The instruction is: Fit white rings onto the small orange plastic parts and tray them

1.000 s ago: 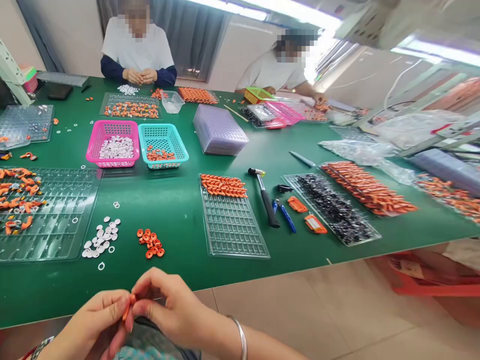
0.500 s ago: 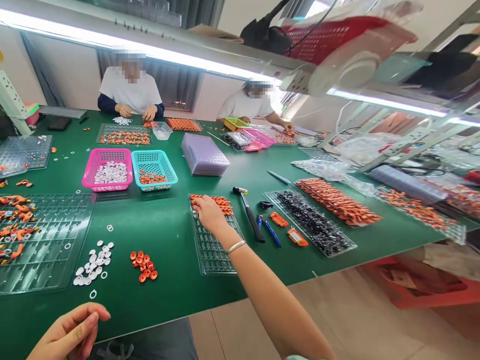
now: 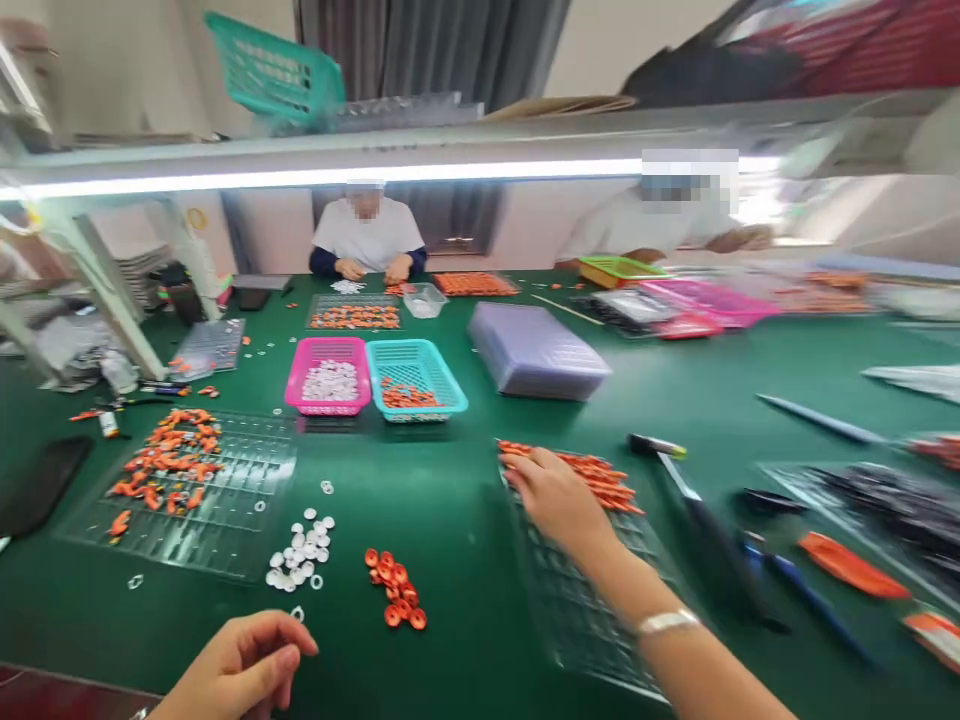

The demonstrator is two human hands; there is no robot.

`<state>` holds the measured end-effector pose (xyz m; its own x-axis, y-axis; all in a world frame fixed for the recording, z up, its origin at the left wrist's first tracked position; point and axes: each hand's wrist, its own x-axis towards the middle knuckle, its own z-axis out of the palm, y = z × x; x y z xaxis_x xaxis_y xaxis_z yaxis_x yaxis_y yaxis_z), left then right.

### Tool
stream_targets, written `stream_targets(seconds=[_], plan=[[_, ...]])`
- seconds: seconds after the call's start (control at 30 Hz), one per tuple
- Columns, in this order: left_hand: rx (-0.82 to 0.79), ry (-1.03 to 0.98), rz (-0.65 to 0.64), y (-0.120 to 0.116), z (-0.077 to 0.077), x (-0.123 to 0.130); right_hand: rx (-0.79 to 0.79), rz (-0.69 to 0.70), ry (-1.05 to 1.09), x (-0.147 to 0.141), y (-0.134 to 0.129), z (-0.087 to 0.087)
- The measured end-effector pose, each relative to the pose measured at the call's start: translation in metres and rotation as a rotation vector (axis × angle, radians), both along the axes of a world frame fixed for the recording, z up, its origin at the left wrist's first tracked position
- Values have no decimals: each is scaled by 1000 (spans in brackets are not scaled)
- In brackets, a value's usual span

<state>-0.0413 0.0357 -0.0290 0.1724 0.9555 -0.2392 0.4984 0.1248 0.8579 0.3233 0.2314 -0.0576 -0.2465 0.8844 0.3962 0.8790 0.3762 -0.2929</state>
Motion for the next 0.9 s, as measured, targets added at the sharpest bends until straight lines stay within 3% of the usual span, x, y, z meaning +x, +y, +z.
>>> stream_targets(seconds=[0.1,0.27,0.37,0.43,0.7,0.9], plan=[[222,262,133,33,24,-40,36,146,91,-28,-24,0],[440,708,377,124,46,-135,-54,447,287,-98,-72,13],[435,890,410,171,47,-177,-30,437,413,-124,-75,14],[394,973,390,189,44,-196,-28,414,471,-130,-71,10],[376,1096,259,206,17,-217,-39,351,540,-119,-71,-1],[427,1135,238,205,13,-220,-21,340,546,-123,-71,2]])
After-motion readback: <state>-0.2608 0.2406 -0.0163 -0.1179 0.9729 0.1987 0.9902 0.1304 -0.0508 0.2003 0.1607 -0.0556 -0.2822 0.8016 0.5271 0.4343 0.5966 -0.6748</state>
